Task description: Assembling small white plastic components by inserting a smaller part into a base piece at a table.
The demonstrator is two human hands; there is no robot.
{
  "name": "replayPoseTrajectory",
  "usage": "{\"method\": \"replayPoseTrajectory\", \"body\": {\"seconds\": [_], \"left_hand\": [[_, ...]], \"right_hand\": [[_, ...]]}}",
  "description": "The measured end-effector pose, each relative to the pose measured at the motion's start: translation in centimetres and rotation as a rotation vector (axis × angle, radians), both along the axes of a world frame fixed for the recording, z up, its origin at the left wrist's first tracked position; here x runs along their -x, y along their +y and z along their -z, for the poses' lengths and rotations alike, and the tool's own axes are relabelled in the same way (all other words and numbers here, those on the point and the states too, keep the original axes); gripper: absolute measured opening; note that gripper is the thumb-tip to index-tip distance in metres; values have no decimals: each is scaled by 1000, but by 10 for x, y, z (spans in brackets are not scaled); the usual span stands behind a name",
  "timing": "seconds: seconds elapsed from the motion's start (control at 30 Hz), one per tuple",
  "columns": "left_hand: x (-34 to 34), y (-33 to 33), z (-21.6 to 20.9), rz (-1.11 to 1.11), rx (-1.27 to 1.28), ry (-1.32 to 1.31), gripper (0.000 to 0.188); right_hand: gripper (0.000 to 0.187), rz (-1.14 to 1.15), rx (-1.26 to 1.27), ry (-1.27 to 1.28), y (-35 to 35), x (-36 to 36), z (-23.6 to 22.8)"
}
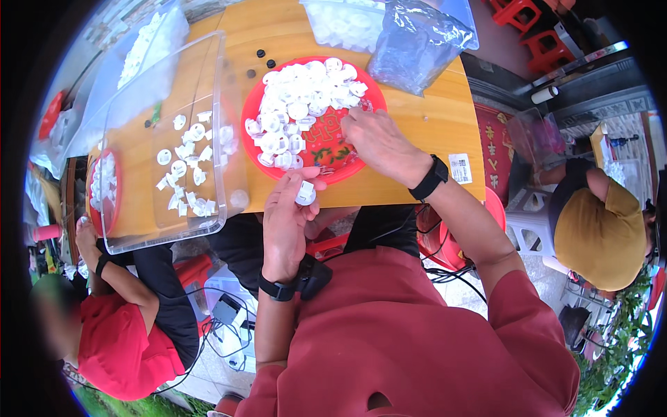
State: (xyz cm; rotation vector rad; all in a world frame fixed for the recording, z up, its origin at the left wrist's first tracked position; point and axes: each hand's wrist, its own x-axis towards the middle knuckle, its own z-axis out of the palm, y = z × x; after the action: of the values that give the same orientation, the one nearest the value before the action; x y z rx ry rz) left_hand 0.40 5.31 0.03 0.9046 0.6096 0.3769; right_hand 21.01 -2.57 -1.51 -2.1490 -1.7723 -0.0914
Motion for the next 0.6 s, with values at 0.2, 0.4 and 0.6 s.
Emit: {"method": "replayPoseTrajectory", "body": {"seconds": [0.2, 0.4, 0.6], "left_hand": [[-6, -9, 2, 27, -116, 35, 32], [-18, -21, 2, -97, -232, 23, 22], [-18, -23, -1, -135, -329, -23, 17]], "right_hand": [[12, -18, -82, 79, -10, 20, -21], [13, -138, -164, -19, -23, 51, -45], [5, -175, -277, -191, -22, 51, -41]]}}
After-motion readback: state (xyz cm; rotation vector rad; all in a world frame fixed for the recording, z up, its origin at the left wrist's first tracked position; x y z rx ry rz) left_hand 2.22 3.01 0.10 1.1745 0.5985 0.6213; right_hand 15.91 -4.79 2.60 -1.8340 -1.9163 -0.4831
